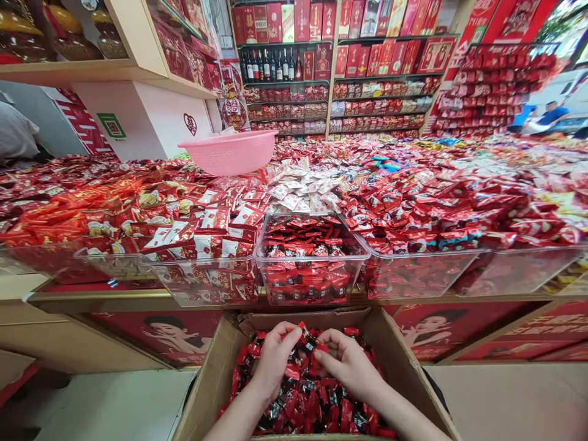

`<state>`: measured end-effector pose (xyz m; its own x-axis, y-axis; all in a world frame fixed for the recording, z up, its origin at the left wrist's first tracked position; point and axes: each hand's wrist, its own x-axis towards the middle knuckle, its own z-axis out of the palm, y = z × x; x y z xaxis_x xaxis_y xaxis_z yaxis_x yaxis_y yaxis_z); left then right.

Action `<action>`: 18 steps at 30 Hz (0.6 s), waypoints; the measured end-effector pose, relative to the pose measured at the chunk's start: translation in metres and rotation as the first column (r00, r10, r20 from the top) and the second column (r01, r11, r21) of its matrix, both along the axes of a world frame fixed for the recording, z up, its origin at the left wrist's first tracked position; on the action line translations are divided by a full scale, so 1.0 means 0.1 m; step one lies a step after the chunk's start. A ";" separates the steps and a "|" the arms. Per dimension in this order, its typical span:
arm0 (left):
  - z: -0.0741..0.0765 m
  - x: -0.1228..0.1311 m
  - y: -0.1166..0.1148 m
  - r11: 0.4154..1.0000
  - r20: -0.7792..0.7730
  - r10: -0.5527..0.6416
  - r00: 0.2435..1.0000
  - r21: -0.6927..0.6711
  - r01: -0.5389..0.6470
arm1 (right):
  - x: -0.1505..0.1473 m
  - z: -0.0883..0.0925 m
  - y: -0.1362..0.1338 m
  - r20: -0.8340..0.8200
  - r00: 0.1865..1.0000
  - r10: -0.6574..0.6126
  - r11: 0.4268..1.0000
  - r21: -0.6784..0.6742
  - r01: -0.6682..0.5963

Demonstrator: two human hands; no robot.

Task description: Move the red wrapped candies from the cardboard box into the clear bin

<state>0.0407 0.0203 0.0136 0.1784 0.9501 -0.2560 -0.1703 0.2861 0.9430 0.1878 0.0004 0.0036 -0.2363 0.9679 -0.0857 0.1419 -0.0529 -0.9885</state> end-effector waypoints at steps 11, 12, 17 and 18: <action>0.01 -0.04 -0.01 0.999 -0.014 0.014 1.000 0.046 -0.013 | 0.21 1.61 0.35 0.636 0.734 -0.239 0.745 0.605 -0.282; 0.01 -0.03 -0.01 0.999 -0.018 0.020 1.000 0.044 -0.019 | 0.20 1.75 0.51 0.662 0.693 -0.286 0.735 0.615 -0.284; -0.01 -0.04 -0.01 0.997 -0.054 0.038 0.998 0.075 -0.034 | 0.04 1.98 1.31 0.934 0.344 -0.091 0.868 0.244 -0.432; 0.00 -0.04 -0.01 0.996 -0.063 0.041 0.997 0.082 -0.036 | 0.00 1.96 1.41 0.960 0.277 -0.034 0.871 0.164 -0.462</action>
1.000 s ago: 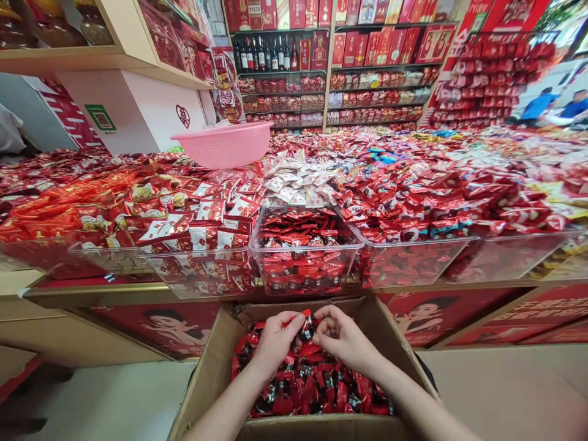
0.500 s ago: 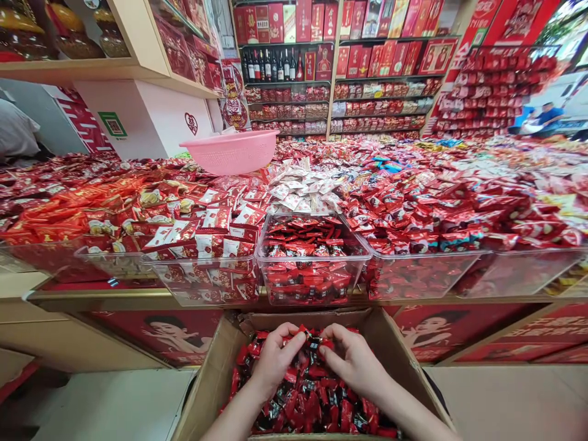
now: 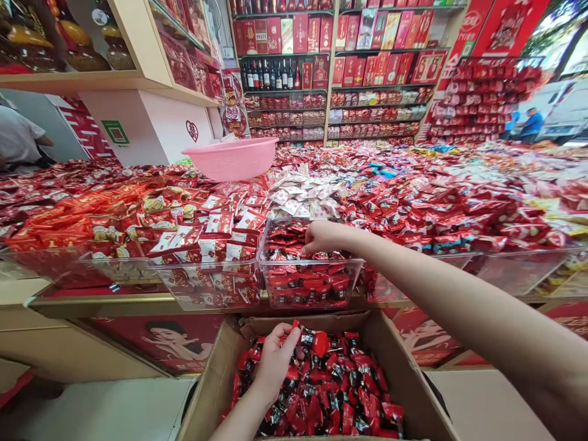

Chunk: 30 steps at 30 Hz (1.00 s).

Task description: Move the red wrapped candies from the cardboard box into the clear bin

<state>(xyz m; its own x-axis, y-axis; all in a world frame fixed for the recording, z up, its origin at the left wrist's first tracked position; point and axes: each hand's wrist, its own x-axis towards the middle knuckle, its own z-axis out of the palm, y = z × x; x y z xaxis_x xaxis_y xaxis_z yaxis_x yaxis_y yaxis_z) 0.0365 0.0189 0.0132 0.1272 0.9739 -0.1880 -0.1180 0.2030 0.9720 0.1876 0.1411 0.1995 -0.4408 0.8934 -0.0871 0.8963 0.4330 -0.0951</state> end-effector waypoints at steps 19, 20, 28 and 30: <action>-0.06 0.01 0.05 1.000 -0.034 -0.020 0.999 -0.017 0.019 | -0.06 -0.38 0.30 0.169 0.985 0.027 0.969 0.237 -0.067; -0.07 0.01 0.05 0.999 -0.030 -0.031 0.999 -0.016 0.031 | -0.06 -0.38 0.30 0.168 0.985 0.029 0.968 0.239 -0.070; -0.04 0.01 0.02 0.997 0.047 -0.022 0.999 -0.076 0.026 | -0.04 -0.35 0.28 0.126 0.991 0.038 0.965 0.252 -0.069; -0.01 0.01 0.00 0.997 0.047 -0.030 0.998 -0.072 0.033 | -0.03 -0.34 0.26 0.110 0.993 0.046 0.968 0.242 -0.072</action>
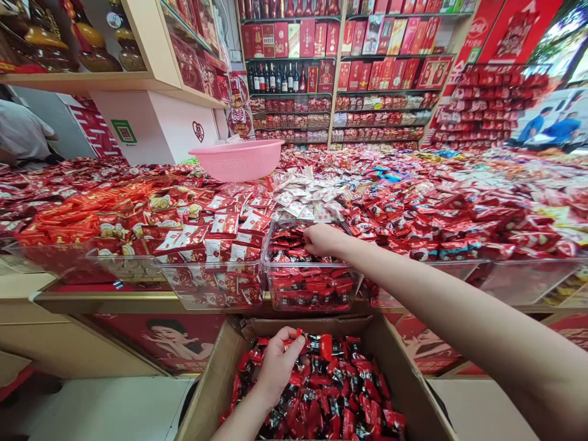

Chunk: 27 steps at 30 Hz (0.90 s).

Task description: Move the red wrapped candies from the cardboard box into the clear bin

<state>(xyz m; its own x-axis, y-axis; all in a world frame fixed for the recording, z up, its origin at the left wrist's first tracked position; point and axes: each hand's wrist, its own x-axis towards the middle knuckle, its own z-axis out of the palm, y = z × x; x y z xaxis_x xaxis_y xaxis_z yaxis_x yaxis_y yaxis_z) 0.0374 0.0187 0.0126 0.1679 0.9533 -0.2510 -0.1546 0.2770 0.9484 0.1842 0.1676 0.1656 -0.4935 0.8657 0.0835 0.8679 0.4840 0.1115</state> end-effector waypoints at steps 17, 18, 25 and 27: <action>-0.01 -0.03 -0.03 0.997 -0.054 -0.009 0.998 0.077 0.013 | 0.07 0.13 -0.11 -0.202 0.970 0.132 0.965 -0.198 -0.172; -0.01 -0.02 -0.03 0.997 -0.057 -0.008 0.998 0.079 0.013 | 0.08 0.15 -0.13 -0.213 0.969 0.123 0.963 -0.212 -0.169; -0.02 -0.01 0.00 0.997 -0.063 -0.009 0.998 0.074 0.014 | 0.17 0.25 -0.22 -0.230 0.967 0.108 0.876 -0.438 -0.202; -0.02 -0.01 0.00 0.997 -0.063 -0.009 0.998 0.071 0.014 | 0.18 0.28 -0.22 -0.222 0.971 0.088 0.844 -0.501 -0.191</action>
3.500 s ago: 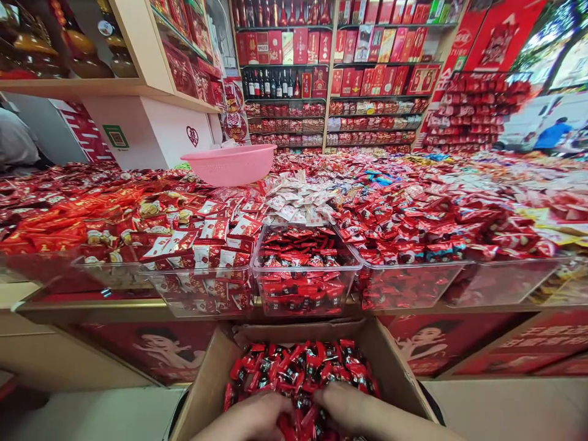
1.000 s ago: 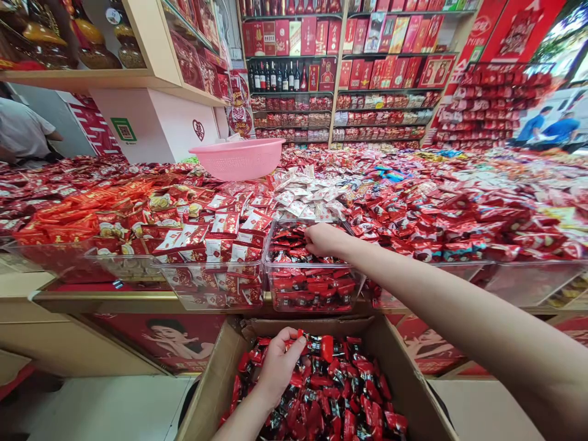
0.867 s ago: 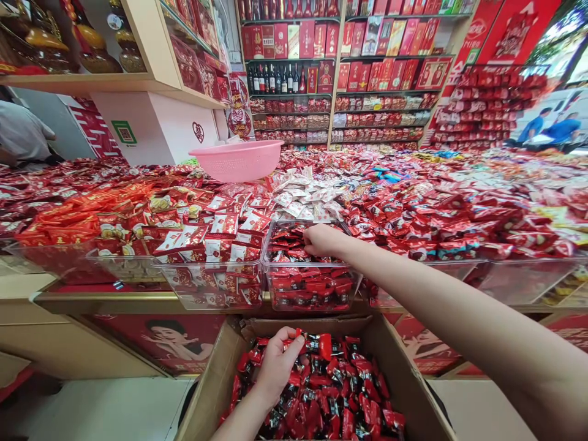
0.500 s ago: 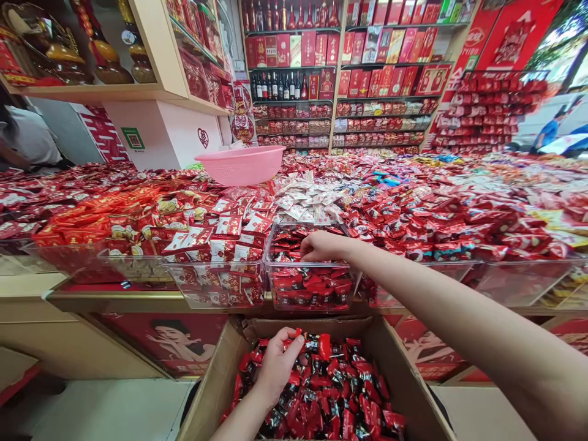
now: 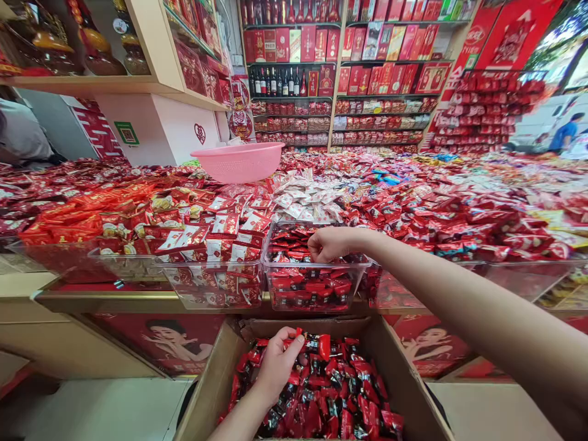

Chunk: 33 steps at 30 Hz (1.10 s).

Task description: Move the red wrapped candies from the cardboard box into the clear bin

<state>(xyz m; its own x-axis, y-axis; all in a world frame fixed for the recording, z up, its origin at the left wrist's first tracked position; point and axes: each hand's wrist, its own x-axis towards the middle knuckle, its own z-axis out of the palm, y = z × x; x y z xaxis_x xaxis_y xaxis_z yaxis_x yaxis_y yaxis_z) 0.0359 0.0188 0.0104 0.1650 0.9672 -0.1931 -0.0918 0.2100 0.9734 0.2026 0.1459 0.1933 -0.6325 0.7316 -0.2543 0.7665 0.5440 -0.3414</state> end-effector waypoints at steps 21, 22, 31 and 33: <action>-0.02 0.00 -0.01 1.000 -0.003 -0.022 1.000 0.018 0.022 | 0.10 -0.20 0.00 -0.046 0.996 -0.078 0.972 -0.224 0.066; -0.01 0.00 -0.01 1.000 -0.004 -0.023 1.000 0.018 0.023 | 0.10 -0.20 -0.01 -0.058 0.995 -0.075 0.976 -0.208 0.061; 0.03 0.01 -0.02 1.000 0.004 -0.027 1.000 -0.004 0.027 | 0.12 -0.16 -0.07 -0.090 0.990 -0.110 0.988 -0.122 0.099; 0.04 0.01 -0.02 1.000 -0.003 -0.022 1.000 -0.003 0.022 | 0.10 -0.16 -0.08 -0.090 0.992 -0.092 0.990 -0.114 0.082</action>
